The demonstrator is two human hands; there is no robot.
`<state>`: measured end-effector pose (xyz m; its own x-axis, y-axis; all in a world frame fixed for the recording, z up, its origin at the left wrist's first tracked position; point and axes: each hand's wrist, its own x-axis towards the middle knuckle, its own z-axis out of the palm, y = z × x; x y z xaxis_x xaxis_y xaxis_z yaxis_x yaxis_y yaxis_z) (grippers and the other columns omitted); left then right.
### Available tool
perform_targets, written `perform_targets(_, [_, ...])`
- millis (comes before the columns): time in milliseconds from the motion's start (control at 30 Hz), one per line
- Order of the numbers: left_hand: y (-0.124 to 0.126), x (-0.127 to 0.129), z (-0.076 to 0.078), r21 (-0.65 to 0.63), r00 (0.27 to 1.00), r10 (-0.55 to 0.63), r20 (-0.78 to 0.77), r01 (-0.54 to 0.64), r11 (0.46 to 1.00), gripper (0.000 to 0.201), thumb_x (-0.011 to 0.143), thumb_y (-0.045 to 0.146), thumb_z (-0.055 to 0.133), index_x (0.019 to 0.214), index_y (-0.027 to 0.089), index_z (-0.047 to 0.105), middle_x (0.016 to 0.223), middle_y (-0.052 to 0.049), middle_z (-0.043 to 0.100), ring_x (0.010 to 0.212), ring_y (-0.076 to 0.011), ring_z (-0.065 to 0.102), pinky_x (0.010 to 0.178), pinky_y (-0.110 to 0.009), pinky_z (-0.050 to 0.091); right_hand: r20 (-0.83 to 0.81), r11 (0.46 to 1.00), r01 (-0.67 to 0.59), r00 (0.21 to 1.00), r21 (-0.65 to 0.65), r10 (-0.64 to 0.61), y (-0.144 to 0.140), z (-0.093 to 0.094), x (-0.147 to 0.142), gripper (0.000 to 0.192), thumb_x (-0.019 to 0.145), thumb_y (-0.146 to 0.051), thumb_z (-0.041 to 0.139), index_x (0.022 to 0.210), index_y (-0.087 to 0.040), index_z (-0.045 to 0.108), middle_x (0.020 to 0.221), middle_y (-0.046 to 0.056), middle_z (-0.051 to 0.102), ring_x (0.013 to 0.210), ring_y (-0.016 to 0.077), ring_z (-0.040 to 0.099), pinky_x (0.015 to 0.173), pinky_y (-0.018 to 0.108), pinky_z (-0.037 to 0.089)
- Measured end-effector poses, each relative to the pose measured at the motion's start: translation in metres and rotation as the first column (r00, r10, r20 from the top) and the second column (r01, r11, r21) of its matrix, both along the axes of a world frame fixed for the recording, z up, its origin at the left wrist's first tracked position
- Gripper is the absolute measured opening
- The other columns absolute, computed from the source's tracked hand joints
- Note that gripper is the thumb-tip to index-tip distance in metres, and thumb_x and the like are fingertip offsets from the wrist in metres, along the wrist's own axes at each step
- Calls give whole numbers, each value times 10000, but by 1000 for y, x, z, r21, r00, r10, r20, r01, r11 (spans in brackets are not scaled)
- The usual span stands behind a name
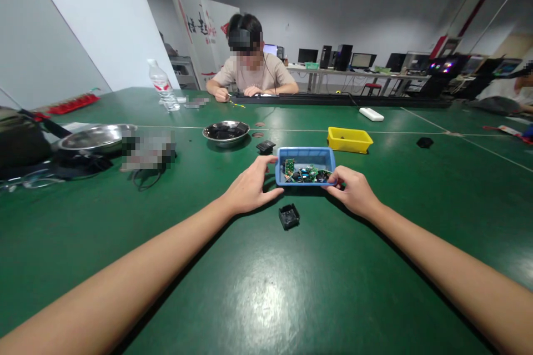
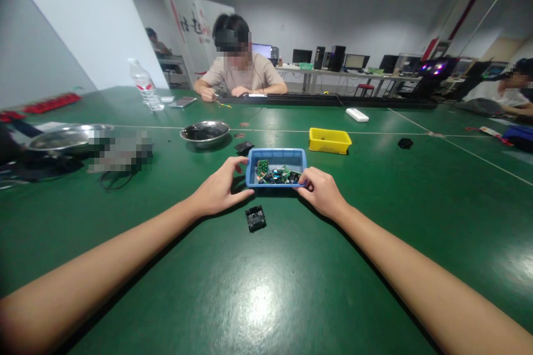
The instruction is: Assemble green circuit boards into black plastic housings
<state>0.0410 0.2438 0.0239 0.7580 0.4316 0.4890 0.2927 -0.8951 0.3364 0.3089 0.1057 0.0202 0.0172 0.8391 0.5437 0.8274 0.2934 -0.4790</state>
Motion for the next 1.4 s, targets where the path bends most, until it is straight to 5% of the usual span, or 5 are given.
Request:
perform_targets(133, [6,0,-2,65,992,-122,29,120,991,997,796,457,775,1544,186,174,1546,-222,369,1424,-366,443,1174,-555,415,38,996,-81,996,-35,82,2,0,-1,130,844,-237,631,725,-216,583,707,13,594,635,158,540,612,270,437])
perform_targets(300, [7,-1,-2,45,987,-157,25,156,987,866,800,423,782,1484,220,290,1448,-187,474,1358,-348,505,1153,-544,441,71,988,-149,986,-47,152,0,1,-3,127,908,-304,629,827,-207,623,824,37,613,673,158,556,642,285,477])
perform_targets(600, [7,-2,-1,147,981,-189,30,183,972,745,800,425,765,1393,215,364,1448,-212,478,1356,-361,504,1124,-548,448,228,967,-2,972,255,-59,-2,5,-13,158,917,-308,605,1038,-219,654,1187,141,584,1153,296,580,992,458,500])
perform_targets(900, [2,1,1,227,977,-209,30,197,954,711,811,433,761,1377,208,395,1452,-228,498,1347,-363,519,1099,-557,461,433,981,72,890,183,-146,-2,9,-37,332,893,-293,636,1215,-229,689,1506,178,409,1377,403,380,1064,609,380])
perform_targets(1400, [2,3,3,200,978,-207,21,199,959,675,830,460,727,1359,192,403,1430,-219,504,1323,-354,523,1094,-536,461,381,966,53,912,254,-151,2,7,-34,139,878,-257,630,996,-216,691,1388,162,529,1302,366,467,1040,547,417])
